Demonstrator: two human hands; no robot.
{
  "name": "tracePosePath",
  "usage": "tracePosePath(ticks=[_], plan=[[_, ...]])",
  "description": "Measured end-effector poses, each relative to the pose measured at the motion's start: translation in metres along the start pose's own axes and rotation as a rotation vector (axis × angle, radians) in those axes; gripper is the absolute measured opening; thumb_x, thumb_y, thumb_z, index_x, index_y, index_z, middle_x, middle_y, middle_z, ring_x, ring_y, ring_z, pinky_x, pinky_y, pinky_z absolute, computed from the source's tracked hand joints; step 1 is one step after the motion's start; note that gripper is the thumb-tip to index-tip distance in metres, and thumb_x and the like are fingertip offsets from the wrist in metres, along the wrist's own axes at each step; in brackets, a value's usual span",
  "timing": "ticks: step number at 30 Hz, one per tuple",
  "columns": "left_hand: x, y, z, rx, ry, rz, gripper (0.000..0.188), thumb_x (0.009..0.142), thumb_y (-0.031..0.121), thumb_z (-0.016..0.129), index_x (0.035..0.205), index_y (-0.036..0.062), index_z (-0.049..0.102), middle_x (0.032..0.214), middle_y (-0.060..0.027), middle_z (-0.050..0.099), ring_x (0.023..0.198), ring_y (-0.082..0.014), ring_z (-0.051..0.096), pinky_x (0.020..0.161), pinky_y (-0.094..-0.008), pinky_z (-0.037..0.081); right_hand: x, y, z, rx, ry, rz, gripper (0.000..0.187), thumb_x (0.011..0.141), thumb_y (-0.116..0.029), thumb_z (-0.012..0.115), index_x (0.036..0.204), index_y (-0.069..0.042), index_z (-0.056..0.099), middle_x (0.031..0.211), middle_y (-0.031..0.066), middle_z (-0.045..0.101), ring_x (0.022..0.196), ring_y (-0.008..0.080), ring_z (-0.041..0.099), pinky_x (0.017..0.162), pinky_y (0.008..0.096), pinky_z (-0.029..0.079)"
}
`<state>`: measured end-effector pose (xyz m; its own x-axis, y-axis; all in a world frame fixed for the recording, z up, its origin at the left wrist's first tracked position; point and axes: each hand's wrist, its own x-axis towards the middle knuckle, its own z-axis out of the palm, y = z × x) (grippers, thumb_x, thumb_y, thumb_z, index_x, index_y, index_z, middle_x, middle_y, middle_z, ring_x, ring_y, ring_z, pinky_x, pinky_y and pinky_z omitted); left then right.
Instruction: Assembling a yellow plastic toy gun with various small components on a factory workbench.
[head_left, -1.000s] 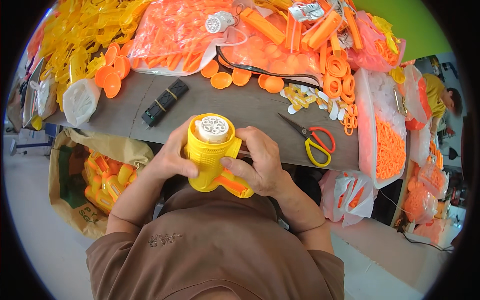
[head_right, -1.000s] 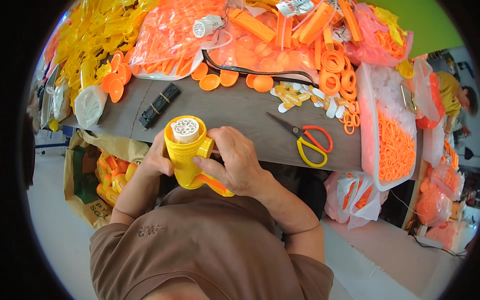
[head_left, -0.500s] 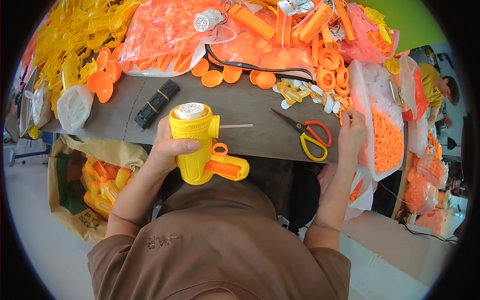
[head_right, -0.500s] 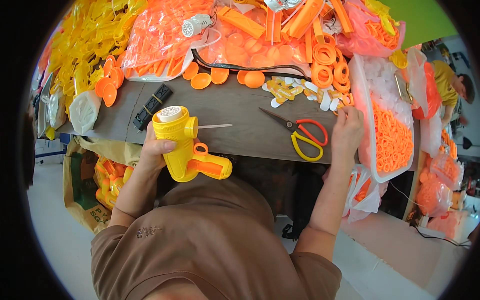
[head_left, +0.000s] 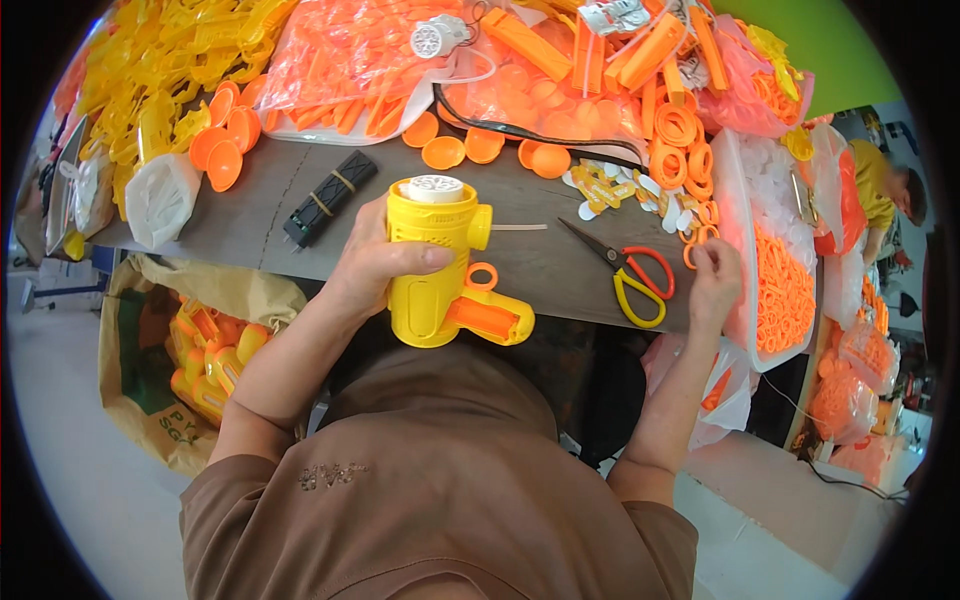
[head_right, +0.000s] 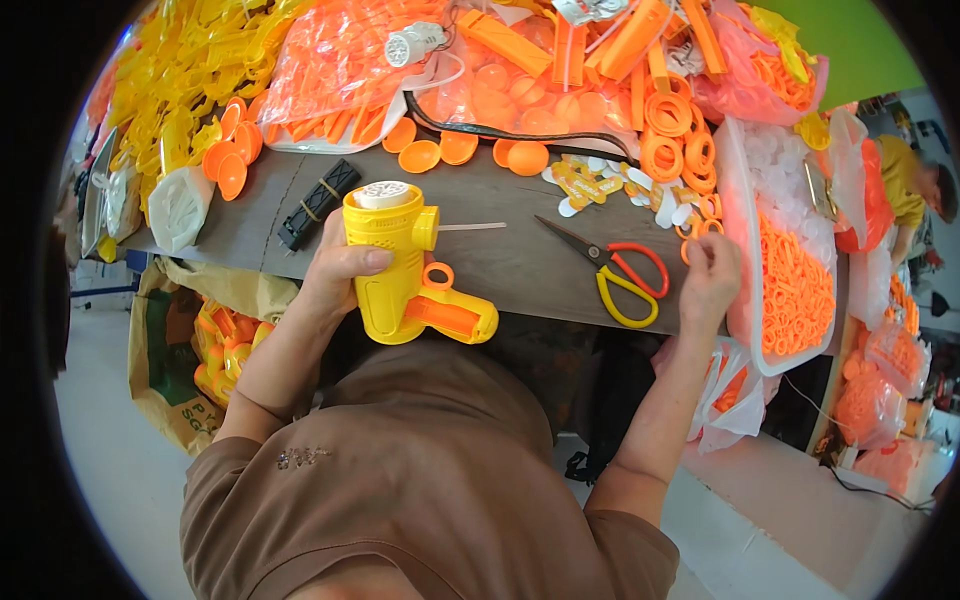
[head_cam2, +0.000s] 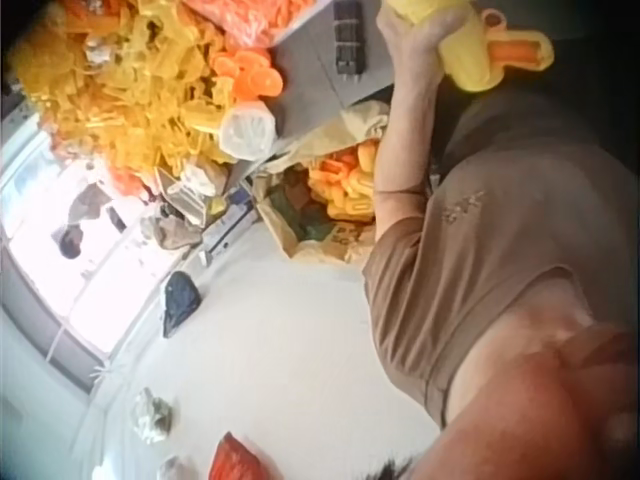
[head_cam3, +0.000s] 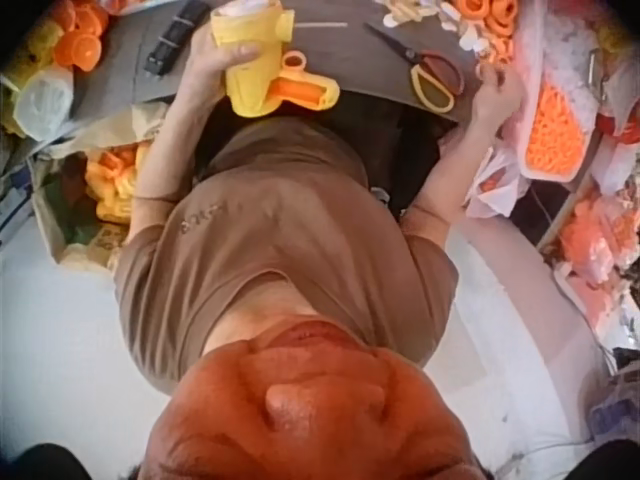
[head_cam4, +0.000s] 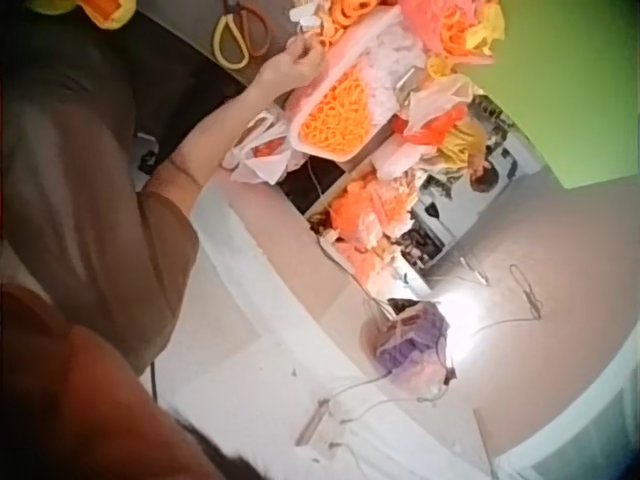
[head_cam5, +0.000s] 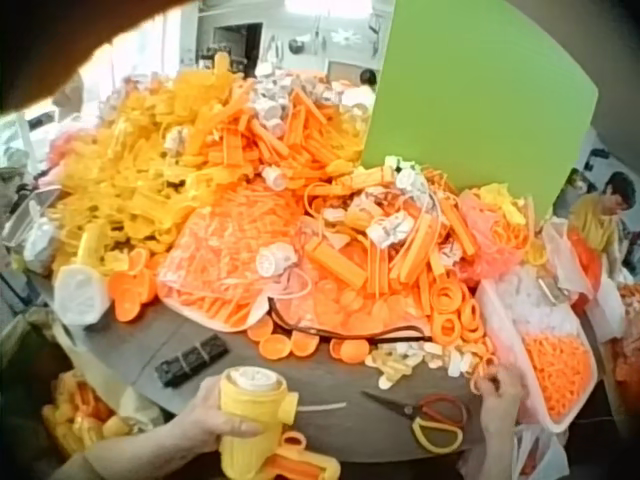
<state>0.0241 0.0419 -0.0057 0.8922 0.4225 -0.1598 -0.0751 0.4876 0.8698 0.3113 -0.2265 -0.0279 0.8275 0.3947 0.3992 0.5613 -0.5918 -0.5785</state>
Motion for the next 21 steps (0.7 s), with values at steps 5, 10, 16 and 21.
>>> tracePosePath(ticks=[5, 10, 16, 21], plan=[[0.003, 0.002, 0.005, -0.059, -0.029, -0.022, 0.059, 0.066, 0.018, 0.073, 0.116, -0.0045, 0.052, 0.103, -0.0150, 0.063, 0.087, -0.0208, 0.063, 0.078, -0.0342, 0.051, -0.009, -0.052, -0.010, 0.831, -0.186, 0.365, 0.008, 0.084, 0.001, 0.059, 0.091, -0.002, 0.057, 0.101, 0.0102, 0.062, 0.096, 0.0183, 0.061, 0.084, 0.0302, 0.049], [0.003, 0.002, 0.003, -0.089, -0.039, -0.011, 0.057, 0.066, 0.016, 0.073, 0.116, -0.0043, 0.053, 0.103, -0.0152, 0.064, 0.088, -0.0208, 0.063, 0.078, -0.0343, 0.052, -0.034, -0.110, 0.018, 0.624, -0.567, -0.091, 0.031, 0.077, 0.009, 0.063, 0.105, -0.002, 0.055, 0.111, 0.0082, 0.061, 0.100, 0.0144, 0.058, 0.082, 0.0268, 0.048], [-0.005, 0.009, 0.006, -0.023, -0.033, -0.037, 0.057, 0.065, 0.016, 0.074, 0.113, -0.0043, 0.053, 0.102, -0.0146, 0.065, 0.088, -0.0208, 0.064, 0.080, -0.0340, 0.051, -0.026, -0.150, 0.034, 0.357, -0.640, -0.548, 0.072, 0.072, 0.003, 0.072, 0.136, -0.004, 0.039, 0.112, 0.0128, 0.062, 0.095, 0.0199, 0.061, 0.083, 0.0307, 0.048], [-0.007, 0.008, 0.005, 0.117, -0.010, 0.007, 0.058, 0.064, 0.018, 0.076, 0.112, -0.0038, 0.054, 0.102, -0.0133, 0.065, 0.089, -0.0196, 0.064, 0.082, -0.0333, 0.051, -0.020, -0.184, 0.035, 0.262, -0.686, -0.808, 0.079, 0.067, 0.001, 0.074, 0.137, -0.001, 0.036, 0.108, 0.0155, 0.062, 0.097, 0.0276, 0.061, 0.084, 0.0357, 0.049]])
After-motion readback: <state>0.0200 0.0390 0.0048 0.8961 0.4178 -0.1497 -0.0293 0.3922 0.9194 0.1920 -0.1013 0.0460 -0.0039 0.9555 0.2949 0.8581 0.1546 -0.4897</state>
